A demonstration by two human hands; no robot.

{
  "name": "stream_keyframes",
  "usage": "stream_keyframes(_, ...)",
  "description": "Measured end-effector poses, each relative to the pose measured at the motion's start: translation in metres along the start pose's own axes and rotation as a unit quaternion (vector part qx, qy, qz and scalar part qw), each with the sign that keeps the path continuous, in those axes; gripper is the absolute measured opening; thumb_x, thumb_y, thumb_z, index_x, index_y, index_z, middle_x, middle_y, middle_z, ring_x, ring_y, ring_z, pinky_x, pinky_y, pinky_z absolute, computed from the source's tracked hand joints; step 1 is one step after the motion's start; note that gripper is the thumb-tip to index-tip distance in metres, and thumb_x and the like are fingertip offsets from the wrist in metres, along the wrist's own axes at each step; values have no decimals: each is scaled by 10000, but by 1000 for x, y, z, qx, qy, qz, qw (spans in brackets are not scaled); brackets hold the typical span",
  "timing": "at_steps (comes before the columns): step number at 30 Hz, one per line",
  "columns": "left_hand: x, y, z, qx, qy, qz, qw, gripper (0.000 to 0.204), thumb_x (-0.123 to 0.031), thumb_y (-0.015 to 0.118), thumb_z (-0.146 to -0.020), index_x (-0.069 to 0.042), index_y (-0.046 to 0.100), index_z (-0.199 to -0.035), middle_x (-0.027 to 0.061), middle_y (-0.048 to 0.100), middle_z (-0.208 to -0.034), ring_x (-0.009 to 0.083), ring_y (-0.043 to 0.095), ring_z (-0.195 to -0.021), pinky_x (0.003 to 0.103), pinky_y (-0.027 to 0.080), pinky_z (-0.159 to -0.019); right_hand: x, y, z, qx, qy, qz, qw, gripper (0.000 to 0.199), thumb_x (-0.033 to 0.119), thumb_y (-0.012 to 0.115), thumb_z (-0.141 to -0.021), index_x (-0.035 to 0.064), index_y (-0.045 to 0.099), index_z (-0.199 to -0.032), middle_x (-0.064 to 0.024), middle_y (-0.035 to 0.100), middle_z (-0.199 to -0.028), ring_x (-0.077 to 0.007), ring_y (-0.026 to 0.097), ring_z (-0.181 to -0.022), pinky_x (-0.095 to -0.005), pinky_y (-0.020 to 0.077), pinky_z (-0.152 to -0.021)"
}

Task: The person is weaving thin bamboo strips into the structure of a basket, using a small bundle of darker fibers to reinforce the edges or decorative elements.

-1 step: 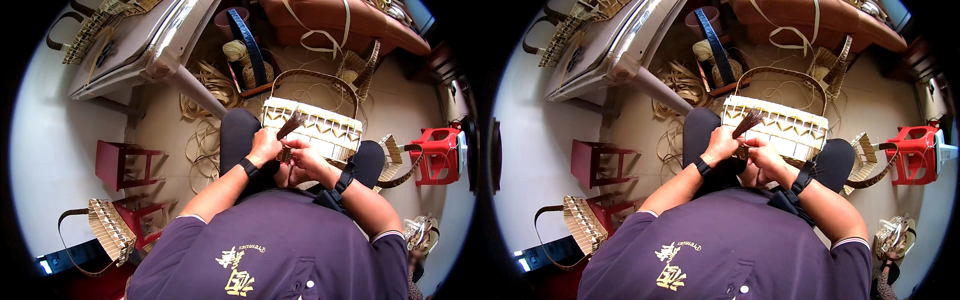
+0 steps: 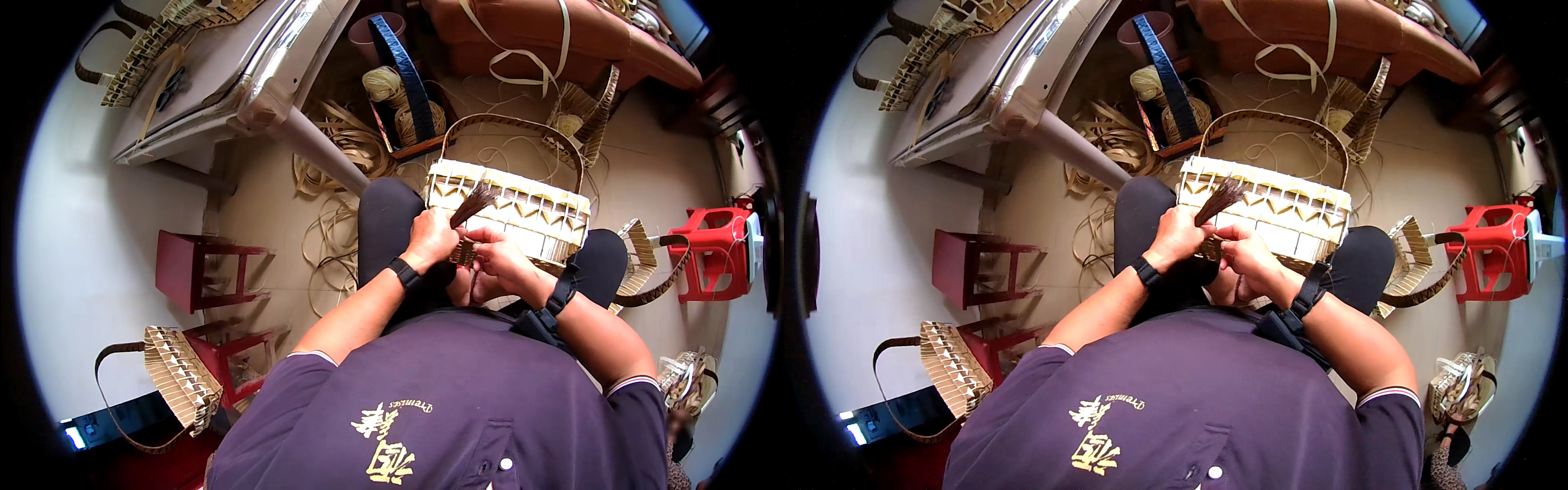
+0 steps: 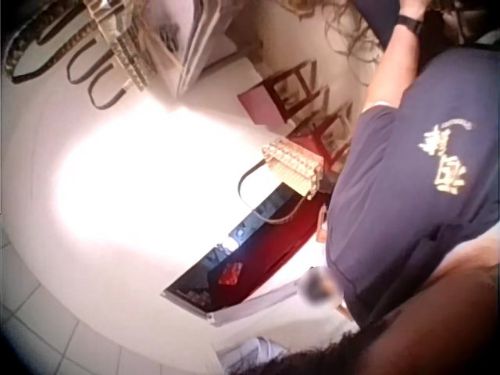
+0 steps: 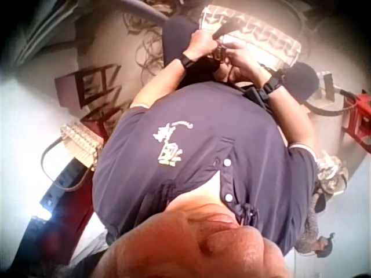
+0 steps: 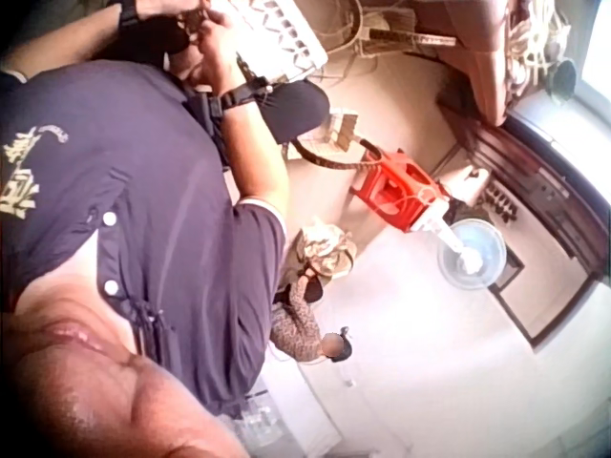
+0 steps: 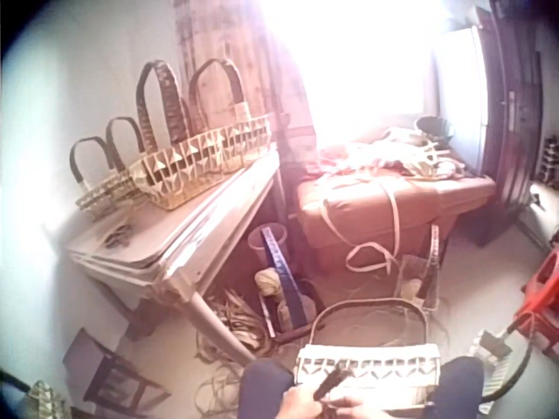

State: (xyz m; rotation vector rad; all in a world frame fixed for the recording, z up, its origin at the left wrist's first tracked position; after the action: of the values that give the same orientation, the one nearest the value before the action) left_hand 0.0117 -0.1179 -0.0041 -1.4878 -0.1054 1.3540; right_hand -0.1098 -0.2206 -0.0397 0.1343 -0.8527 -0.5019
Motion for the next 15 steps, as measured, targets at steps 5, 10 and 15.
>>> stream_keyframes(5, 11, 2, -8, 4, 1, 17, 1000, 263, -278, 797, -792, -58, 784, -936, 200, 751, -890, 361, 744, -872, 446, 579, -796, 7, 9, 9, 0, 3, -12, 1000, 298, -36, 514, -985, -17, 614, -1265, -83, 656, -987, -116, 558, -666, -245, 470, -585)
stream_keyframes(10, 6, 5, -11, 17, 10, 19, 1000, 305, -306, 794, -772, -46, 771, -930, 226, 739, -895, 396, 735, -886, 482, 582, -807, 2, 2, 5, -12, 0, 9, 1000, 289, -25, 529, -994, -29, 610, -1271, -87, 657, -1022, -116, 554, -680, -251, 478, -596)
stream_keyframes(15, -5, 9, -7, 10, -11, -43, 999, 293, -296, 784, -788, -30, 755, -908, 244, 733, -894, 406, 729, -885, 484, 573, -799, 21, 6, 10, -2, -7, 32, 999, 334, -15, 535, -1000, -34, 588, -1330, -88, 650, -1069, -118, 557, -685, -247, 500, -617)
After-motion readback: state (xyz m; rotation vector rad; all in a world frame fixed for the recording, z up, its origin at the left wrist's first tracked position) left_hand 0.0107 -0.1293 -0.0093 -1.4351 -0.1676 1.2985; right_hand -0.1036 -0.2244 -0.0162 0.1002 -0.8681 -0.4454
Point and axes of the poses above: each hand's wrist, its own z-axis away from the middle knuckle, its own y-axis out of the palm, x = y × z, the point moved 7 cm from there along -z, towards the middle knuckle
